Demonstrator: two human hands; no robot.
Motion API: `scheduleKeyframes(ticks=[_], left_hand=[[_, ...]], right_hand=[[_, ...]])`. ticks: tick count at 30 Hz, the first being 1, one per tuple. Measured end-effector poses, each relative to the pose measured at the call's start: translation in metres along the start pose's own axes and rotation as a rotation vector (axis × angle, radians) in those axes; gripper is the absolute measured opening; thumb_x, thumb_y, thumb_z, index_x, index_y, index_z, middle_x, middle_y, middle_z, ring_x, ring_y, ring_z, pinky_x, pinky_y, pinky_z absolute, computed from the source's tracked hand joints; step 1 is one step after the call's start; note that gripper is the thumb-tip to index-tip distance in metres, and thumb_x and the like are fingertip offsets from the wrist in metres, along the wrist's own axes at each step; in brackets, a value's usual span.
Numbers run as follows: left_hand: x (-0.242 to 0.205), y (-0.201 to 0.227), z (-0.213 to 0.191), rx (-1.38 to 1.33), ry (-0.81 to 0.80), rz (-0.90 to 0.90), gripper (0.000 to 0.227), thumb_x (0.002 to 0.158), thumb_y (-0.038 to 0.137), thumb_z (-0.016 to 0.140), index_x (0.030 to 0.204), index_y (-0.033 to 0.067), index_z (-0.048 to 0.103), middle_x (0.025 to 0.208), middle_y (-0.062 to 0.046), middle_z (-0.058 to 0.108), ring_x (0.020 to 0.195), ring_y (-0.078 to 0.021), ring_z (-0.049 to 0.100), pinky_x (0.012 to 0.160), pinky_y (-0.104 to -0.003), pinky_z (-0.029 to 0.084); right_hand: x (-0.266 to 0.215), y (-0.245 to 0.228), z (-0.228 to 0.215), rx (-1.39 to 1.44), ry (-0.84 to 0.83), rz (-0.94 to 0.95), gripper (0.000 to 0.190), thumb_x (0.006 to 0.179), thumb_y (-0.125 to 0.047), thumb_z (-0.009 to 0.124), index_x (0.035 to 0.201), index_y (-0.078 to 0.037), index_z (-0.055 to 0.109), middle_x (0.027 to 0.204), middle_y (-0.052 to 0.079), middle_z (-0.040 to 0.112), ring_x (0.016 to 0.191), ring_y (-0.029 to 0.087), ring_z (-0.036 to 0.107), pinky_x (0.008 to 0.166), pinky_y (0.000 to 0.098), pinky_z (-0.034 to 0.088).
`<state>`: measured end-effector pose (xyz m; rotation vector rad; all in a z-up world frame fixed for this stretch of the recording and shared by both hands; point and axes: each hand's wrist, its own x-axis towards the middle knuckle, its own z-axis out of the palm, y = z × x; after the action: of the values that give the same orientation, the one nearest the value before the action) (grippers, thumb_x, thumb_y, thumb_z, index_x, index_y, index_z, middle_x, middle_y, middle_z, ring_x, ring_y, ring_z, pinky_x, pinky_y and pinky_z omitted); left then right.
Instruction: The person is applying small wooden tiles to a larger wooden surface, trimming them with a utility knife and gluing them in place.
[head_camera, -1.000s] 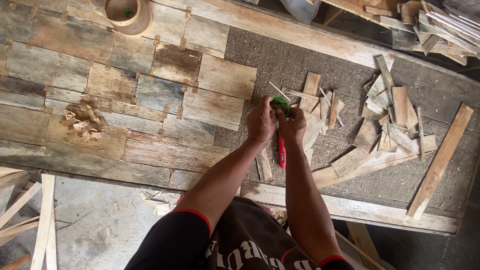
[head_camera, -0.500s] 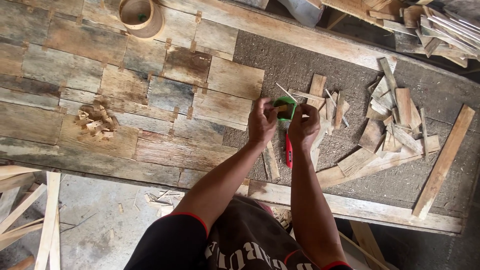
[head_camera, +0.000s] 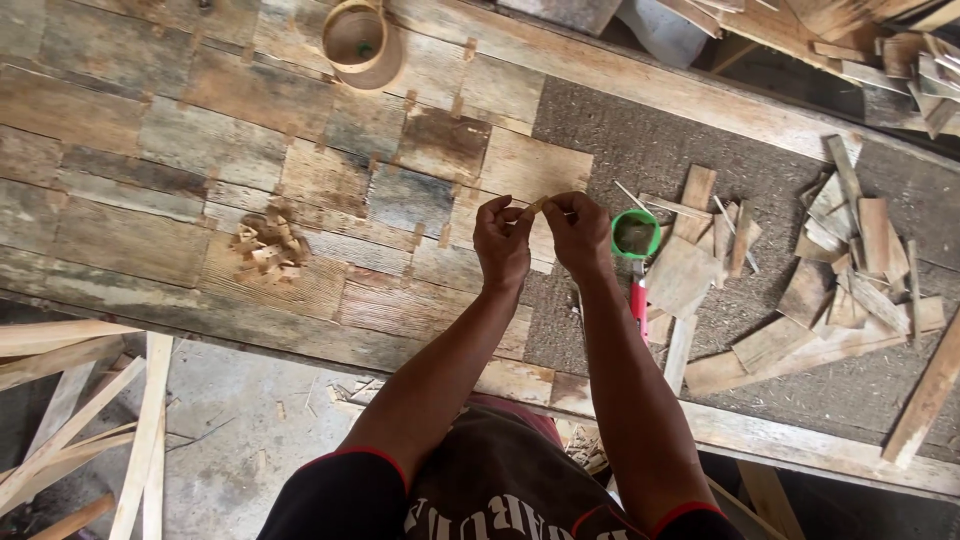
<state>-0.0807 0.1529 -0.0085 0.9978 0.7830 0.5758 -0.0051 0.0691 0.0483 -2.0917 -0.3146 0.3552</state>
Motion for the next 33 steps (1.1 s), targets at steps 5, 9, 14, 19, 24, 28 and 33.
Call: scheduleKeyframes(ticks=[5,9,14,19,24,28,33], left_hand=[[0.027,0.032,-0.025,0.151,-0.005,0.021,0.039,0.094,0.012,0.079,0.124,-0.0009,0.058,0.092,-0.005,0.069,0.075,-0.0068,0.059,0.061,-0.022,0.048],[0.050,0.044,-0.045,0.403,-0.024,-0.020,0.034,0.091,0.016,0.077,0.120,0.0034,0.063,0.098,-0.006,0.071,0.073,-0.0103,0.061,0.062,-0.026,0.053],[0.084,0.046,-0.069,0.819,-0.176,0.408,0.029,0.088,0.010,0.075,0.115,0.0038,0.066,0.114,-0.012,0.068,0.093,-0.0268,0.066,0.083,-0.040,0.056],[0.121,0.044,-0.067,1.131,-0.391,0.606,0.035,0.088,0.010,0.075,0.120,-0.0002,0.064,0.126,-0.018,0.063,0.120,-0.0362,0.058,0.102,-0.047,0.050],[0.146,0.020,-0.065,1.228,-0.574,0.685,0.049,0.093,0.013,0.073,0.134,-0.0086,0.058,0.147,-0.024,0.053,0.142,-0.0364,0.047,0.123,-0.042,0.040],[0.156,0.008,-0.060,1.289,-0.619,0.692,0.052,0.093,0.016,0.071,0.135,-0.0107,0.055,0.153,-0.029,0.044,0.147,-0.0407,0.038,0.123,-0.044,0.034],[0.164,-0.005,-0.057,1.380,-0.717,0.657,0.056,0.098,0.021,0.065,0.141,-0.0119,0.050,0.158,-0.028,0.038,0.149,-0.0386,0.035,0.124,-0.043,0.031]], right_hand=[[0.024,-0.033,0.022,-0.094,-0.061,0.025,0.015,0.095,-0.019,0.076,0.099,-0.005,0.076,0.079,0.004,0.075,0.069,0.008,0.067,0.061,0.0256,0.053],[0.059,-0.037,0.030,-0.131,-0.136,0.057,0.014,0.099,-0.019,0.073,0.102,-0.006,0.075,0.073,0.005,0.070,0.061,0.011,0.055,0.053,0.0293,0.042],[0.111,-0.027,0.042,-0.189,-0.167,-0.097,0.013,0.096,-0.017,0.075,0.098,-0.004,0.074,0.079,0.006,0.070,0.066,0.012,0.061,0.058,0.0295,0.049],[0.159,-0.022,0.059,-0.397,-0.252,-0.183,0.013,0.096,-0.017,0.074,0.098,-0.005,0.076,0.098,0.013,0.070,0.082,0.019,0.068,0.072,0.0348,0.056],[0.191,-0.016,0.080,-0.480,-0.390,-0.039,0.015,0.098,-0.022,0.073,0.096,-0.007,0.076,0.106,0.013,0.069,0.091,0.023,0.069,0.079,0.0407,0.058],[0.207,0.000,0.092,-0.476,-0.412,-0.044,0.014,0.096,-0.021,0.074,0.094,-0.007,0.076,0.108,0.013,0.069,0.094,0.025,0.069,0.084,0.0412,0.058],[0.215,0.001,0.097,-0.467,-0.443,0.002,0.013,0.095,-0.021,0.077,0.094,-0.008,0.075,0.109,0.012,0.070,0.098,0.026,0.068,0.086,0.0410,0.057]])
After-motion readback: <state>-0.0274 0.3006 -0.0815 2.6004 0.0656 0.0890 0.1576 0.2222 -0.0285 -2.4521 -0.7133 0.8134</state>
